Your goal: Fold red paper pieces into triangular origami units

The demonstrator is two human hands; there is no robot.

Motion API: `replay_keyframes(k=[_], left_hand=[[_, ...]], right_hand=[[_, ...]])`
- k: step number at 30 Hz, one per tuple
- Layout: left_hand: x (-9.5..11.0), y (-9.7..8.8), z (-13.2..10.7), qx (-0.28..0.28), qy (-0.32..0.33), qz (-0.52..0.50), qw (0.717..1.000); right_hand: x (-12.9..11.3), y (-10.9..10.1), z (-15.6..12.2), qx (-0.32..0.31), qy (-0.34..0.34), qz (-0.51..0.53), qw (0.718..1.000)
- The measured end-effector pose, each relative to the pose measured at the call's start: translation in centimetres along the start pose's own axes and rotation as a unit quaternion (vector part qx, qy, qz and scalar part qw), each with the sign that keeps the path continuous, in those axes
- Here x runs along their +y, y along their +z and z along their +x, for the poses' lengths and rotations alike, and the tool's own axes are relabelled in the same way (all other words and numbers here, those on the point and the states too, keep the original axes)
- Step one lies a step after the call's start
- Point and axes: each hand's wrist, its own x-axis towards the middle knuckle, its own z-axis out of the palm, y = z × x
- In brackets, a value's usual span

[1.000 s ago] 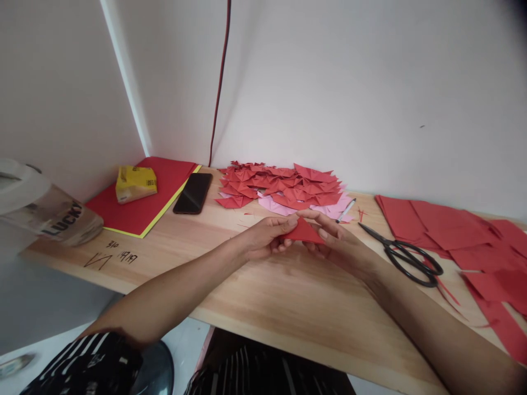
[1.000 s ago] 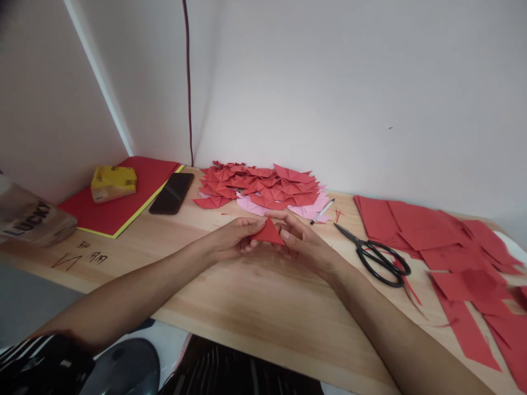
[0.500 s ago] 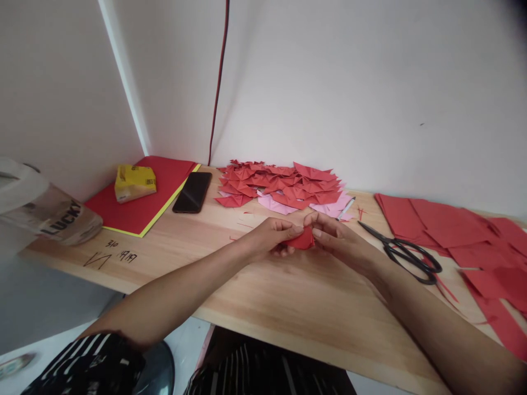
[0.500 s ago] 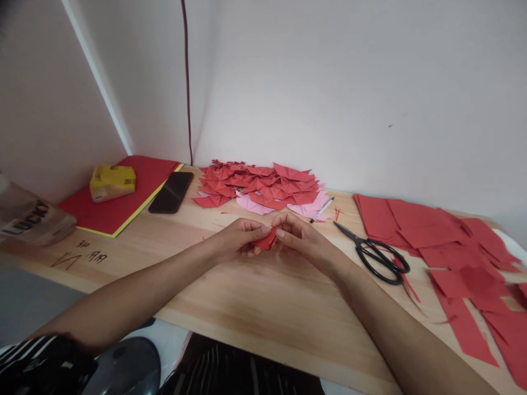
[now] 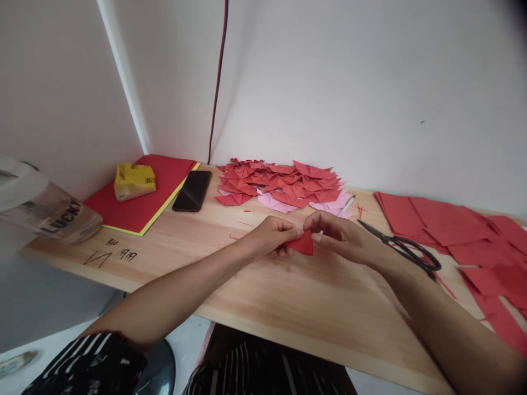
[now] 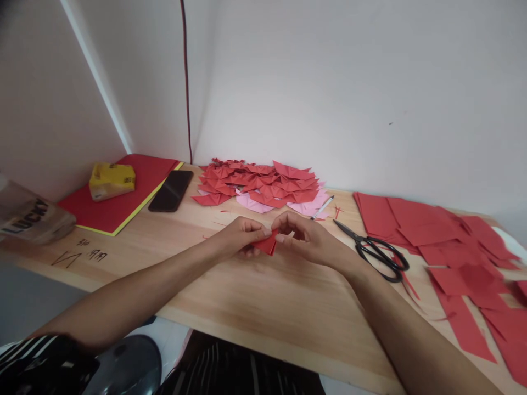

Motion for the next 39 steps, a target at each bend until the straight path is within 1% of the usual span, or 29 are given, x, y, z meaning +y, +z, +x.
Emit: replay_keyframes(k=[3, 6, 10, 16, 19, 23, 27, 30, 32, 33, 36, 39], left_hand=[[0.2, 0.0, -0.1, -0.01, -0.003, 0.003, 1.0], [0.3, -0.1, -0.2, -0.018, -0.006, 0.007, 1.0], [0.5, -0.2, -0.3, -0.015, -0.013, -0.003, 1.0], [0.7, -0.5, -0.4, -0.035, -0.028, -0.067, 0.997], [0.7, -0.7, -0.3, -0.036, -0.036, -0.081, 0.995], [0.7, -0.8, -0.2, -0.044, -0.043, -0.095, 0.994], [0.3, -0.5, -0.1, -0.055, -0.032, -0.081, 0.995], [0.1, -0.2, 0.1, -0.053, -0.021, -0.057, 0.997], [0.1, 0.0, 0.2, -0.037, -0.008, -0.054, 0.998], [0.2, 0.0, 0.2, -0.031, -0.003, -0.056, 0.998], [0.4, 0.0, 0.1, -0.018, 0.023, -0.028, 0.999], [0.3, 0.1, -0.2, -0.006, 0.067, 0.048, 0.997]], right_hand=[[-0.2, -0.2, -0.3, -0.005, -0.003, -0.023, 1.0], [-0.7, -0.3, -0.5, -0.014, 0.001, -0.021, 1.0], [-0.9, -0.3, -0.5, -0.012, 0.008, -0.02, 1.0], [-0.1, -0.2, -0.4, 0.012, -0.003, 0.021, 1.0], [0.2, -0.1, -0.3, 0.026, -0.01, 0.003, 1.0], [0.2, 0.4, -0.1, 0.052, -0.036, -0.041, 0.997], [0.1, 1.0, 0.1, 0.087, -0.039, -0.086, 0.992], [0.3, 0.9, 0.2, 0.084, -0.022, -0.038, 0.996], [0.7, 0.5, 0.3, 0.077, -0.008, -0.009, 0.997], [0.8, 0.2, 0.2, 0.076, -0.001, -0.011, 0.997], [1.0, -0.3, 0.1, 0.073, 0.016, -0.071, 0.995], [0.6, -0.1, 0.0, 0.066, 0.001, -0.133, 0.989]])
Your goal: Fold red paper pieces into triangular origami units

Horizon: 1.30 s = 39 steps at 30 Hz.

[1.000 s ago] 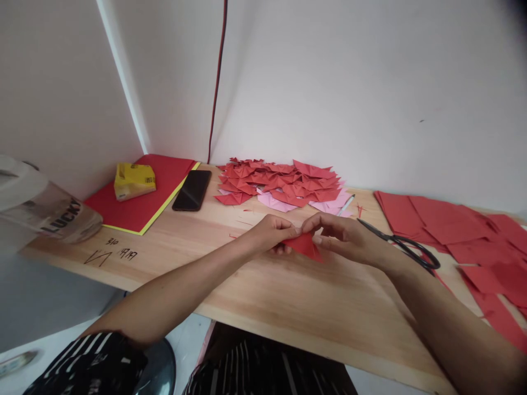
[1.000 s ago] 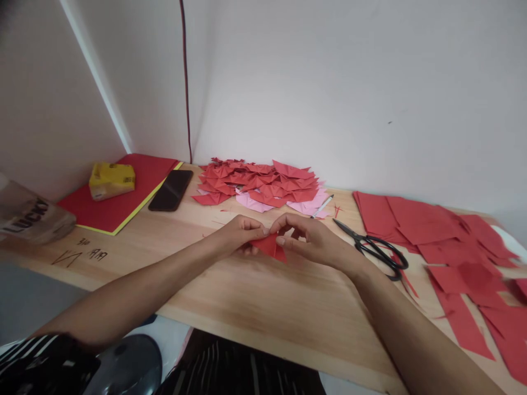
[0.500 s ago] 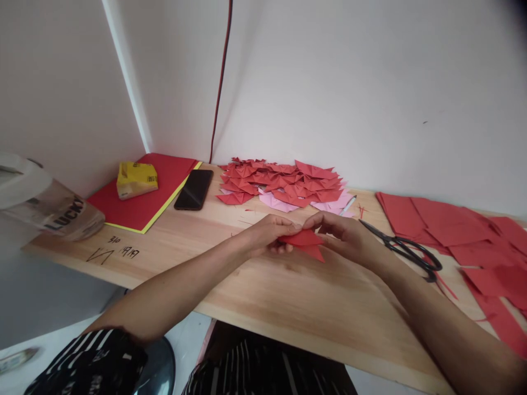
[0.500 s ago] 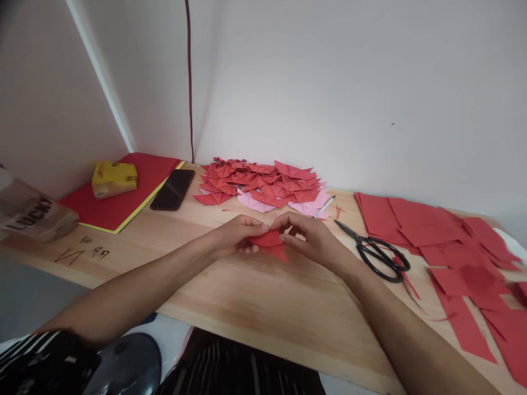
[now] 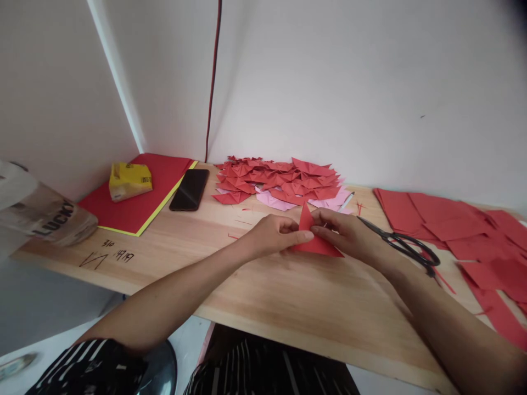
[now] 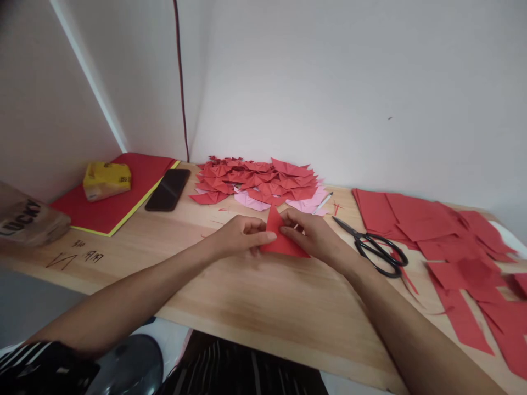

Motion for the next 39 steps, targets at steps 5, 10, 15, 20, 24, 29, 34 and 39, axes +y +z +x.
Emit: replay_keyframes(k=[5, 10, 15, 20, 24, 29, 34, 39], left_hand=[[-0.3, 0.5, 0.0, 0.043, -0.052, -0.002, 0.998], [0.4, 0.6, 0.0, 0.131, -0.068, -0.152, 0.977], [0.7, 0.5, -0.2, 0.125, -0.08, -0.234, 0.961], [0.8, -0.8, -0.4, 0.029, -0.157, -0.099, 0.982], [2.2, -2.0, -1.2, 0.097, 0.0, 0.332, 0.938], [2.9, -2.0, -1.7, 0.046, 0.28, 0.565, 0.775], [0.5, -2.5, -1.2, -0.011, 0.268, 0.601, 0.753], [-1.4, -2.7, -0.5, 0.032, 0.305, 0.598, 0.74]], right_hand=[[-1.6, 0.8, -0.4, 0.142, -0.111, -0.144, 0.973], [-2.5, 1.6, -1.1, 0.168, -0.24, -0.304, 0.907], [-1.2, 2.9, -0.8, 0.157, -0.221, -0.357, 0.894], [0.1, 3.3, -0.8, 0.126, -0.236, -0.28, 0.922], [0.3, 3.4, -0.8, 0.073, -0.234, -0.207, 0.947], [1.3, 3.7, -0.8, 0.077, -0.223, -0.179, 0.955], [1.8, 4.0, -0.8, 0.074, -0.206, -0.187, 0.958], [1.7, 4.0, -0.7, 0.109, -0.157, -0.227, 0.955]])
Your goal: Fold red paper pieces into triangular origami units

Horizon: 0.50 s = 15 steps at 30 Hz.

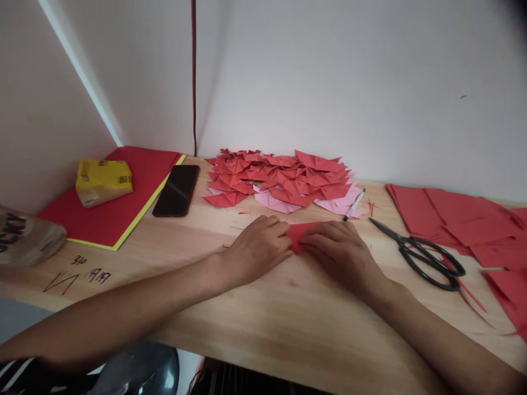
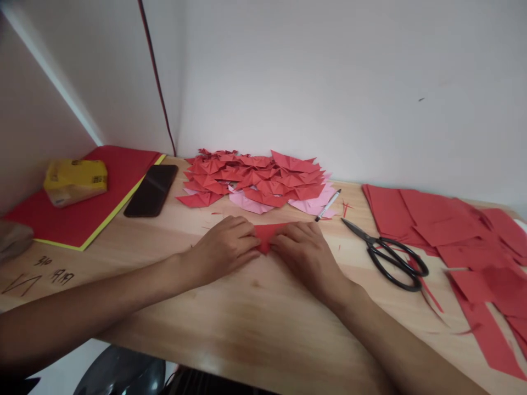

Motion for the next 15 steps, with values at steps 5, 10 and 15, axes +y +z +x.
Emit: replay_keyframes(k=[5, 10, 15], left_hand=[[-0.2, 0.6, 0.5, 0.031, -0.02, -0.046, 0.998], [-0.3, 0.7, 0.7, 0.043, -0.056, -0.087, 0.994], [0.0, 0.6, 0.5, 0.035, -0.082, -0.079, 0.993]], right_hand=[[-0.3, -0.2, 0.5, -0.013, 0.092, 0.027, 0.995], [-0.7, 0.0, 1.4, -0.02, 0.132, 0.034, 0.99], [-0.7, 0.4, 2.0, -0.039, 0.149, -0.001, 0.988]])
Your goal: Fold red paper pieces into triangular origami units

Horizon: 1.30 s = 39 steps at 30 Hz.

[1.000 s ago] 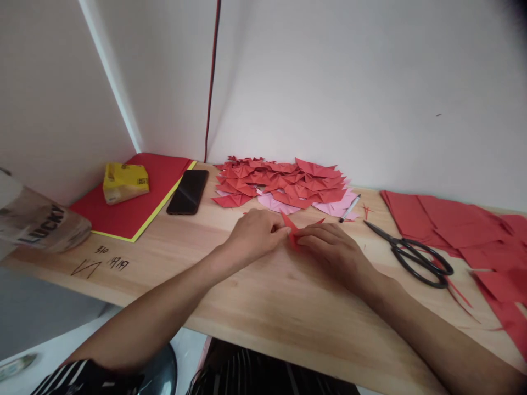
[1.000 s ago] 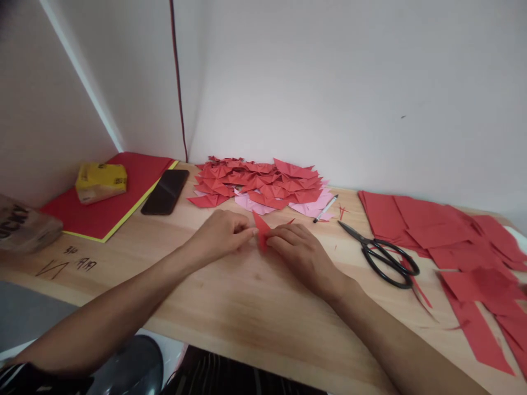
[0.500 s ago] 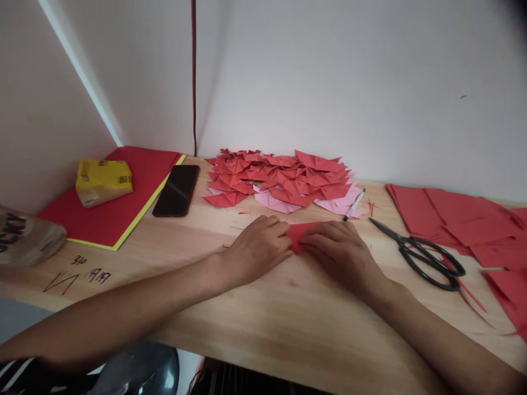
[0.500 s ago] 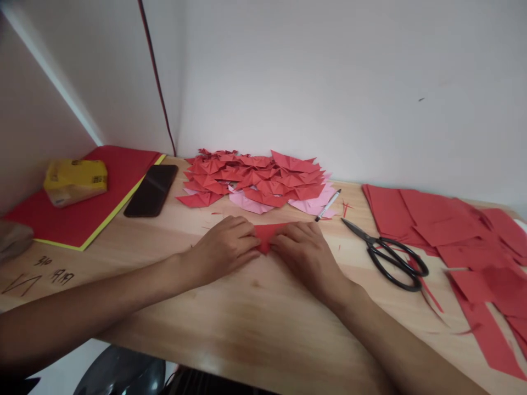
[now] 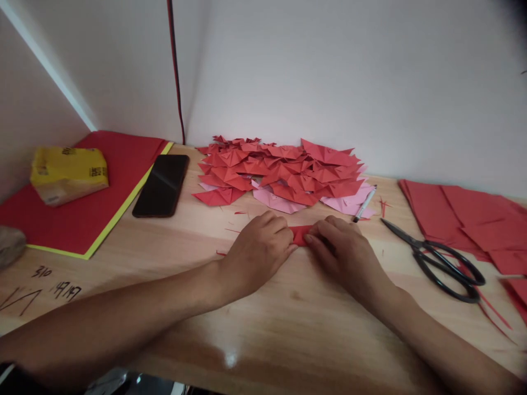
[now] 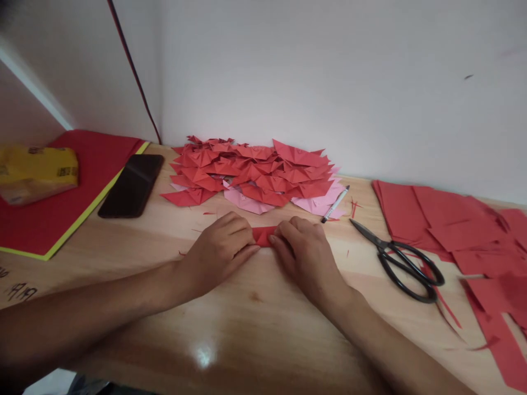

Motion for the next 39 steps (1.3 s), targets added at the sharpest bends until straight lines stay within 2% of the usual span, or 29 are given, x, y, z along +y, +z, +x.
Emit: replay_keyframes(k=[8, 14, 20, 26, 29, 39], left_hand=[[0.0, -0.3, 0.0, -0.011, -0.033, 0.02, 0.999], [0.2, -0.3, 0.2, -0.021, -0.044, 0.014, 0.999], [0.8, -0.3, -0.7, -0.038, -0.001, 0.047, 0.998], [1.5, -0.4, -1.3, 0.032, 0.072, 0.096, 0.992], [1.5, -0.2, -1.4, 0.026, 0.102, 0.111, 0.988], [1.5, 0.0, -1.6, 0.002, 0.104, 0.122, 0.987]], right_hand=[[-0.2, 0.3, 0.2, 0.018, -0.009, -0.07, 0.997], [0.1, 0.1, 0.1, 0.021, -0.017, -0.066, 0.997], [0.0, -0.6, -0.2, -0.035, -0.023, -0.065, 0.997], [-0.1, -0.8, -0.2, -0.031, -0.037, -0.075, 0.996], [-0.1, -0.7, -0.2, -0.024, -0.038, -0.078, 0.996], [-0.1, -0.5, -0.2, -0.013, -0.024, -0.09, 0.996]])
